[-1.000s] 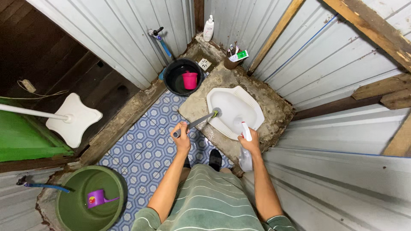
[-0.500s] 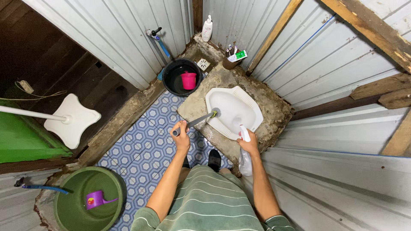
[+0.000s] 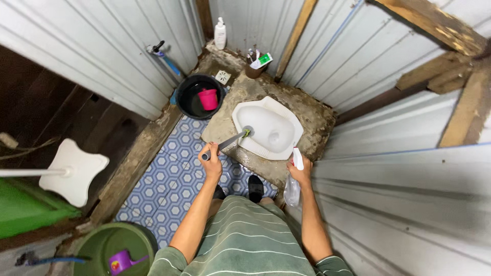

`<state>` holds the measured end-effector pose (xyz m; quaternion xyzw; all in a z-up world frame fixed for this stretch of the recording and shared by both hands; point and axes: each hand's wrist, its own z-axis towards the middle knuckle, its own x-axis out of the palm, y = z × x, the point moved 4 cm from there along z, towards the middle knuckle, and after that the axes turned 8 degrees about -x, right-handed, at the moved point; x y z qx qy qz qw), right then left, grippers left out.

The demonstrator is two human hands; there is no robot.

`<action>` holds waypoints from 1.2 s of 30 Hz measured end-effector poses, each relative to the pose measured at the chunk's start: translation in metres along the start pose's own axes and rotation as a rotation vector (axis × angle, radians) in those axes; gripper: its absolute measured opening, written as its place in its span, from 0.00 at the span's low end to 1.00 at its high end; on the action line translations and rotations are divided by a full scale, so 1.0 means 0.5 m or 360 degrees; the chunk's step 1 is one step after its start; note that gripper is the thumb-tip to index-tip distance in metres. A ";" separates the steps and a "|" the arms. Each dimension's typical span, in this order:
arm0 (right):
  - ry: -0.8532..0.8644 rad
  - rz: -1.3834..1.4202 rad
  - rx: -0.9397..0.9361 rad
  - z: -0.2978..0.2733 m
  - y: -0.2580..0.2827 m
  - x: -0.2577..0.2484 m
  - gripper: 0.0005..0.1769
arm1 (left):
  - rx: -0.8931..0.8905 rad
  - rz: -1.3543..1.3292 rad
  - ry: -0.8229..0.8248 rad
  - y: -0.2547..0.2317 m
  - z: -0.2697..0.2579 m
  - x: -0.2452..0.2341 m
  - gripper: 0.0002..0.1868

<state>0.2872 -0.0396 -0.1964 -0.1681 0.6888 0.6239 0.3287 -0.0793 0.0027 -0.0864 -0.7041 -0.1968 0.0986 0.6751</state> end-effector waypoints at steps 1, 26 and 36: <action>-0.0026 -0.0005 0.0035 -0.008 -0.002 -0.001 0.11 | 0.0013 0.0015 0.0022 -0.004 0.003 0.000 0.19; -0.0514 0.0074 0.0583 -0.258 0.003 0.038 0.14 | 0.0010 0.0056 0.0441 -0.011 0.072 -0.019 0.18; -0.0313 0.0151 0.0673 -0.334 0.021 0.096 0.11 | 0.0056 0.0030 0.0518 -0.006 0.074 -0.052 0.18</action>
